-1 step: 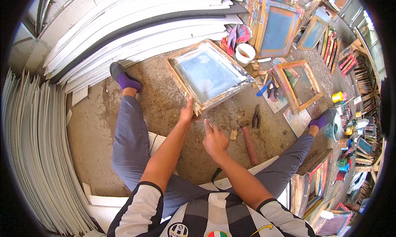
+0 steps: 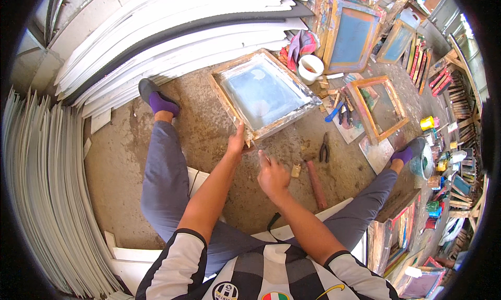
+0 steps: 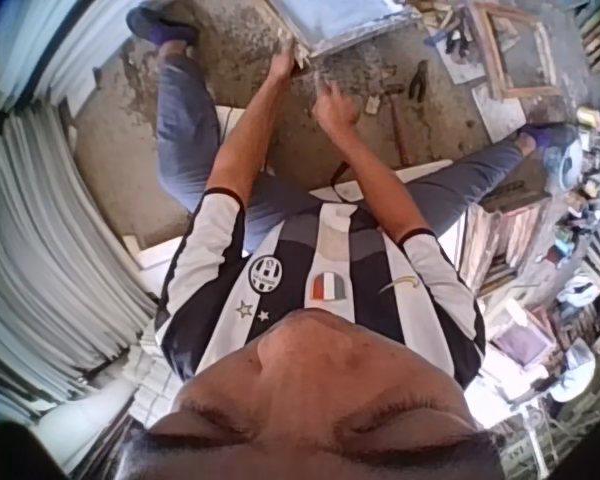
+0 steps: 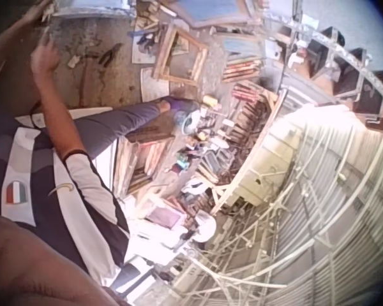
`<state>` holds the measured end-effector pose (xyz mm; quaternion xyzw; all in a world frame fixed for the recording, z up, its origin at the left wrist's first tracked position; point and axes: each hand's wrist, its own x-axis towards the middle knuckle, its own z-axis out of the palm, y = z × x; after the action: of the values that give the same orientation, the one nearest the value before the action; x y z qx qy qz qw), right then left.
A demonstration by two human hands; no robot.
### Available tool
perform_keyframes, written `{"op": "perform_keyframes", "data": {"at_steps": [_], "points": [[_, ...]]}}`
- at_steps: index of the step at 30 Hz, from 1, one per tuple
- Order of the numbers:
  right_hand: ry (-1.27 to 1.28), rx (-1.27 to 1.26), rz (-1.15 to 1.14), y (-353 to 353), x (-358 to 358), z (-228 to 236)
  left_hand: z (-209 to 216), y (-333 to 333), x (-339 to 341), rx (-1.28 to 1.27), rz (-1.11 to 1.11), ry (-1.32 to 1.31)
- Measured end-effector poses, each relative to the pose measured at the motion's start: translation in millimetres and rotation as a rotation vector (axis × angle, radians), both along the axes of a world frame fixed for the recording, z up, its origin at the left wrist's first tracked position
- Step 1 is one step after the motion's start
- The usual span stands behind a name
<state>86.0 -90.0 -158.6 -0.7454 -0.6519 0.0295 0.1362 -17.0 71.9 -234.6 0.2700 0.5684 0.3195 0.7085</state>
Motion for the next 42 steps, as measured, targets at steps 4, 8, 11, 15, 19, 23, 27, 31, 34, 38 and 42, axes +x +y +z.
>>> {"op": "perform_keyframes", "data": {"at_steps": [4, 8, 11, 15, 19, 23, 27, 31, 34, 38, 42], "points": [[0.052, -0.053, 0.013, 7, 12, -28, -36, 2, -16, -0.028, -0.019, 0.108], [0.383, -0.212, -0.125, 3, 2, -55, -67, -7, -21, 0.067, 0.029, 0.292], [0.487, -0.172, -0.142, 1, -3, -82, -70, -11, -20, 0.14, -0.074, 0.495], [0.653, -0.151, -0.206, 5, -18, -91, -61, -29, -26, 0.319, -0.072, 0.745], [0.698, -0.058, -0.223, 13, -27, -111, -68, -83, -9, 0.402, 0.235, 0.905], [0.843, -0.086, -0.239, 17, -23, -118, -71, -104, -16, 0.075, -0.161, 0.411], [0.627, -0.084, -0.053, -8, 20, -111, -77, -97, -24, 0.185, -0.248, 0.619], [0.469, -0.111, -0.148, -53, 115, -118, -64, -87, -16, 0.188, -0.155, 0.559], [0.266, -0.121, -0.276, -76, 155, -93, -79, -81, -36, 0.236, -0.15, 0.578], [0.031, -0.386, -0.46, -112, 206, -108, -48, -81, -35, 0.191, -0.217, 0.436], [0.231, -0.653, -0.383, -98, 208, -85, -51, -79, -51, 0.111, -0.193, 0.368]]}}
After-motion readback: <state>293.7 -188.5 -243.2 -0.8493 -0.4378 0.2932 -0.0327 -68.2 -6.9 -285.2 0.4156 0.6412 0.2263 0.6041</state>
